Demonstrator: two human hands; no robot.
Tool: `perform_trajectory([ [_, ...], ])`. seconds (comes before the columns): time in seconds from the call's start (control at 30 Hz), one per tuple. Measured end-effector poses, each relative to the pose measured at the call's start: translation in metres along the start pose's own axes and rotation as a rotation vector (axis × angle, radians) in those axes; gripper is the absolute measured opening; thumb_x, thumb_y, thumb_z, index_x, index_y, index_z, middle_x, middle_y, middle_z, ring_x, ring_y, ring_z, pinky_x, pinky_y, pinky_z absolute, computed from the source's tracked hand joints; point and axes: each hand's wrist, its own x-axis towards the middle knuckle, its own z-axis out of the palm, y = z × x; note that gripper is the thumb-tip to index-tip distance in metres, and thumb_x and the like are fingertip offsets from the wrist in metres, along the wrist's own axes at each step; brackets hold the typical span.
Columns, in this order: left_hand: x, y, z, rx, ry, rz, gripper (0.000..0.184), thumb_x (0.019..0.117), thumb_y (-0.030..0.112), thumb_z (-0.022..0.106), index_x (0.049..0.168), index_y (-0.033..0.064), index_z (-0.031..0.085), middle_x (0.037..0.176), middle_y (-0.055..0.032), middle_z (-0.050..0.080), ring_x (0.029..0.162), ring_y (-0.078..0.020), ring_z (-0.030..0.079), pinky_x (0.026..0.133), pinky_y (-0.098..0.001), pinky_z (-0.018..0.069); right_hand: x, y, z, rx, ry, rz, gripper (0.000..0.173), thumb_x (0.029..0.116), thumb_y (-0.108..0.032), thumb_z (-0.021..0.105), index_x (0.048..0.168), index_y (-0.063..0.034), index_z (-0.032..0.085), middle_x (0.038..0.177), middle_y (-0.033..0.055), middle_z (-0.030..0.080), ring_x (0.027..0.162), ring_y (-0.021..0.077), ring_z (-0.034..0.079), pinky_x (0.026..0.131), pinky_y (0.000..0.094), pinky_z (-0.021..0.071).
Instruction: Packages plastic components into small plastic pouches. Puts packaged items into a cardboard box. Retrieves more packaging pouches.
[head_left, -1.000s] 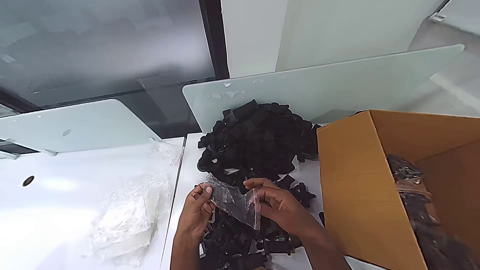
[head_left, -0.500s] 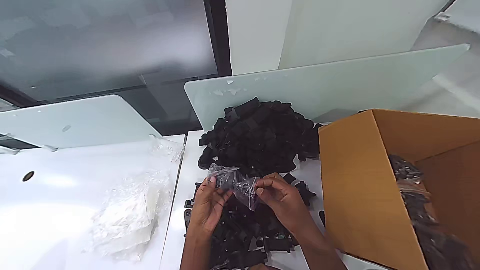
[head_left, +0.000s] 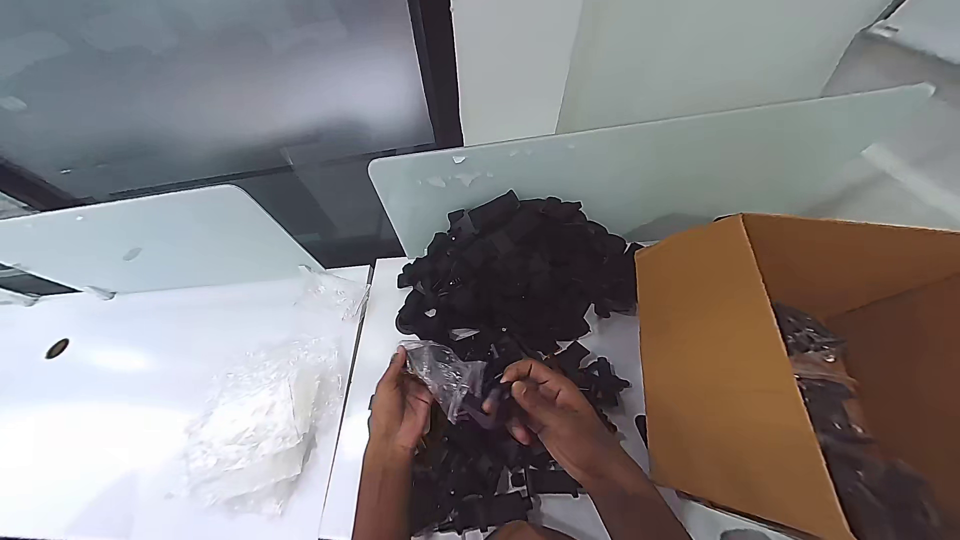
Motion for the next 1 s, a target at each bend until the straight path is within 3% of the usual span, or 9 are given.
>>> perform_trajectory([
  [0.13,0.001,0.026,-0.017,-0.021,0.074,0.109,0.037,0.1108,0.036,0.036,0.115,0.0066,0.059,0.097,-0.0096,0.072,0.088,-0.0197,0.073,0.079,-0.0397,0.0633,0.007,-0.004,-0.003,0.091,0.098,-0.077,0.017,0.1057,-0.014,0.051,0.116,-0.0066,0.063,0.098,0.0081,0.073,0.065,0.0065,0.065,0.056,0.0196,0.0535],
  [0.33,-0.006,0.046,-0.035,-0.117,0.087,0.231,0.039,0.1114,0.036,0.032,0.113,0.0076,0.058,0.096,-0.0083,0.071,0.087,-0.0170,0.073,0.076,-0.0352,0.0632,0.048,0.021,0.001,-0.741,0.116,0.022,0.024,0.1026,-0.011,0.052,0.120,-0.0074,0.068,0.104,0.0014,0.071,0.071,0.0051,0.064,0.066,0.0221,0.0561],
  [0.47,-0.014,0.042,-0.031,-0.173,0.070,0.185,0.041,0.1112,0.037,0.032,0.111,0.0062,0.059,0.094,-0.0102,0.072,0.084,-0.0186,0.074,0.071,-0.0346,0.0637,0.074,0.030,0.022,-1.287,0.111,0.211,0.031,0.1027,-0.015,0.048,0.127,-0.0113,0.068,0.113,0.0107,0.073,0.105,0.0267,0.070,0.090,0.0480,0.0545],
  [0.53,-0.016,0.039,-0.031,-0.106,0.078,0.184,0.040,0.1112,0.037,0.032,0.115,0.0065,0.058,0.097,-0.0105,0.072,0.087,-0.0197,0.074,0.075,-0.0381,0.0636,0.078,0.033,0.027,-1.381,0.069,0.297,0.032,0.1028,-0.017,0.047,0.128,-0.0135,0.067,0.114,0.0101,0.073,0.109,0.0287,0.069,0.090,0.0509,0.0535],
  [0.7,-0.018,0.035,-0.024,-0.078,0.041,0.190,0.041,0.1113,0.039,0.033,0.116,0.0079,0.058,0.099,-0.0095,0.072,0.091,-0.0195,0.074,0.079,-0.0399,0.0633,0.072,0.036,0.026,-1.413,0.051,0.311,0.030,0.1034,-0.023,0.051,0.124,-0.0137,0.070,0.114,0.0095,0.072,0.109,0.0276,0.068,0.091,0.0495,0.0528],
  [0.77,-0.018,0.034,-0.019,-0.056,0.035,0.192,0.042,0.1113,0.042,0.032,0.115,0.0089,0.057,0.099,-0.0086,0.072,0.090,-0.0192,0.073,0.078,-0.0399,0.0632,0.059,0.036,0.025,-1.335,0.144,0.100,0.026,0.1002,-0.023,0.055,0.115,-0.0117,0.073,0.107,0.0082,0.073,0.098,0.0242,0.070,0.085,0.0450,0.0554],
  [0.83,-0.019,0.033,-0.013,-0.041,0.048,0.194,0.044,0.1114,0.043,0.031,0.115,0.0091,0.058,0.097,-0.0081,0.072,0.089,-0.0188,0.074,0.077,-0.0391,0.0638,0.041,0.036,0.026,-1.123,0.276,-0.182,0.021,0.0942,-0.021,0.058,0.104,-0.0114,0.074,0.099,0.0018,0.073,0.078,0.0103,0.068,0.069,0.0291,0.0566],
  [0.93,-0.019,0.031,-0.006,-0.019,0.049,0.206,0.042,0.1124,0.038,0.030,0.115,0.0078,0.059,0.097,-0.0084,0.073,0.087,-0.0183,0.074,0.076,-0.0380,0.0641,0.017,0.026,0.034,-0.747,0.256,-0.369,0.014,0.0918,-0.011,0.061,0.101,-0.0076,0.071,0.117,0.0045,0.072,0.085,0.0038,0.069,0.064,0.0183,0.0578],
  [1.0,-0.017,0.026,-0.004,-0.005,0.037,0.207,0.041,0.1127,0.036,0.029,0.115,0.0071,0.058,0.097,-0.0081,0.072,0.088,-0.0181,0.074,0.077,-0.0376,0.0638,0.008,0.027,0.034,-0.764,0.238,-0.434,0.017,0.0912,-0.012,0.062,0.100,-0.0093,0.076,0.128,0.0071,0.068,0.087,0.0033,0.067,0.065,0.0170,0.0550],
])
